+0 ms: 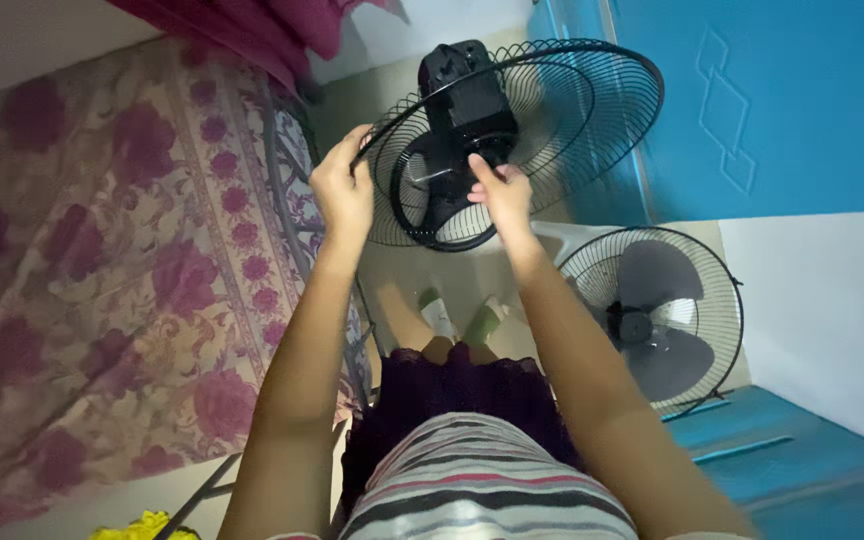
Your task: The person assembles a standing fan by attaching the motor housing to the base, then securing the front fan cage. The person handles the base, motor, and cage components by hand, aligning and tightening them to complete the assembly.
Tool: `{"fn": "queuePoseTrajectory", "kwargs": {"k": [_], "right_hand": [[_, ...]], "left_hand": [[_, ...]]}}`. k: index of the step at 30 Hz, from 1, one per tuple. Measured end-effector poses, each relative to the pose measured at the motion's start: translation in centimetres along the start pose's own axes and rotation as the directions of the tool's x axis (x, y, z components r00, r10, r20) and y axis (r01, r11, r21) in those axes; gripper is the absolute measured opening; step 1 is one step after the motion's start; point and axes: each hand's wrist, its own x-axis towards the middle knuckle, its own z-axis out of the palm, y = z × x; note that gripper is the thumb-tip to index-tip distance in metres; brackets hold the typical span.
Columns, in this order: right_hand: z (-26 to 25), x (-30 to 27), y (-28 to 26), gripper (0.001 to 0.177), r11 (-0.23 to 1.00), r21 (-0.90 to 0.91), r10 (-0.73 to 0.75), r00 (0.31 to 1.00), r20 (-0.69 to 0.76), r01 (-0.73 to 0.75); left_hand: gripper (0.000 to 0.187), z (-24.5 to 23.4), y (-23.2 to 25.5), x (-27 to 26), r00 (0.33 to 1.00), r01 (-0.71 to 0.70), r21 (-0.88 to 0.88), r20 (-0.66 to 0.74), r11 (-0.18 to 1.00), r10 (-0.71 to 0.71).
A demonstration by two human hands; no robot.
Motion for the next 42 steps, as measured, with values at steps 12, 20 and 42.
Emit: {"fn": "queuePoseTrajectory", "kwargs": {"k": [12,20,42], "right_hand": [[-0.3,-2.1,-1.8,0.055,0.695,-0.580,-0.565,0.822,-0.073,0.426],[-0.3,-1.1,-1.8,0.052,0.944,-0.311,-0.113,0.993,0.022,0.114],[1.8,-2.0,-1.6,0.053,0.765,-0.369,-0.612,0.775,-0.157,0.528]], "left_hand": [[0.043,1.5,1.5,1.7,0.999,-0.040,0.028,0.029,0.999,0.039],[0.044,1.1,0.6,0.1,0.998,-0.044,0.009,-0.042,0.999,0.044],[0.033,1.6,1.6,3.0,0.992,-0.126,0.107,0.012,0.986,0.125]]}}
